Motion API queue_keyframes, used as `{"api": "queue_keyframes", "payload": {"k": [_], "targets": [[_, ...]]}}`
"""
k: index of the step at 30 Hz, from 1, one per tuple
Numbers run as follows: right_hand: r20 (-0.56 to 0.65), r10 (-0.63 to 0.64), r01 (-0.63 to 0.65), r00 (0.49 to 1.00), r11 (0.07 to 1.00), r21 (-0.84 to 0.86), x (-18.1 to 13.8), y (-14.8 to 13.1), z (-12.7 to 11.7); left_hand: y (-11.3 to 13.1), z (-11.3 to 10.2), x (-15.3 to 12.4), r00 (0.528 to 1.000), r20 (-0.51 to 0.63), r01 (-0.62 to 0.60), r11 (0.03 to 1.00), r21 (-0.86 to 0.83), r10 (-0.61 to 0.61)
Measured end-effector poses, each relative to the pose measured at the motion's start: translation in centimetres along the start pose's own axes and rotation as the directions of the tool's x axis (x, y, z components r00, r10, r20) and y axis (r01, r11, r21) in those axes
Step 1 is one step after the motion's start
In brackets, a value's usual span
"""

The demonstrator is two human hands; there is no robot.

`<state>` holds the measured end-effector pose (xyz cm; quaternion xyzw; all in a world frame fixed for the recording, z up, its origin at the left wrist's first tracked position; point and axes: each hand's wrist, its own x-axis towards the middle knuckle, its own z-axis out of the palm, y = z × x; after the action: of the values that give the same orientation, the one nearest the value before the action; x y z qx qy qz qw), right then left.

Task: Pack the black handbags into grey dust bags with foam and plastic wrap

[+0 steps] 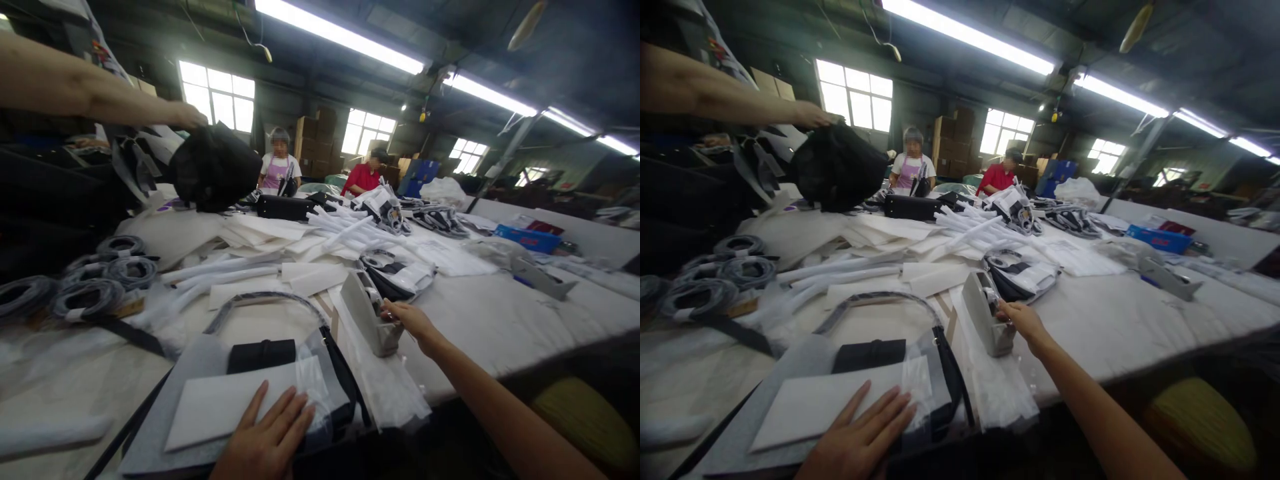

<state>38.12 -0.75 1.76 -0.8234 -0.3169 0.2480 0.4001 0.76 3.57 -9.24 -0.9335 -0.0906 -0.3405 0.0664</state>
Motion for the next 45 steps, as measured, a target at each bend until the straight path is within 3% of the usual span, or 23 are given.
{"api": "queue_keyframes", "payload": {"k": [5,9,14,19,23,27,34,40,45], "targets": [[0.053,0.155,-0.162,0.987,0.966,0.199,0.7,-0.6,0.5,-0.1,0.3,-0.2,1.0,-0.009,-0.01,1.0,0.022,0.01],[0.008,0.162,-0.153,0.987,0.914,0.375,0.2,-1.4,-0.2,-0.2,-0.1,0.1,0.999,-0.026,-0.029,1.0,0.012,0.029],[-0.106,0.097,-0.018,0.99,0.814,0.58,-3.4,-2.3,-2.1,0.3,-1.9,0.9,0.992,0.116,0.044,0.999,-0.018,-0.042],[-0.079,0.182,-0.084,0.98,0.741,0.666,-7.6,-0.3,-2.1,0.5,-3.1,1.4,0.985,0.163,0.058,0.997,-0.052,-0.048],[-0.12,0.238,-0.089,0.964,0.711,0.698,-8.8,2.6,-0.1,0.5,-3.1,1.5,0.983,0.162,0.097,0.991,-0.089,-0.082],[-0.158,0.214,-0.033,0.964,0.685,0.728,-8.5,4.4,1.6,0.8,-3.1,1.5,0.98,0.166,0.124,0.988,-0.094,-0.107],[-0.128,0.171,-0.024,0.977,0.683,0.73,-7.8,5.3,2.0,0.7,-3.5,1.7,0.981,0.177,0.094,0.993,-0.066,-0.081],[-0.184,0.142,0.01,0.973,0.765,0.644,-6.8,6.2,2.2,0.7,-3.5,1.6,0.976,0.197,0.105,0.992,-0.071,-0.089],[-0.277,0.046,0.074,0.96,0.91,0.407,-8.4,6.3,1.0,0.6,-3.9,1.8,0.98,0.19,0.072,0.996,-0.055,-0.06]]}}
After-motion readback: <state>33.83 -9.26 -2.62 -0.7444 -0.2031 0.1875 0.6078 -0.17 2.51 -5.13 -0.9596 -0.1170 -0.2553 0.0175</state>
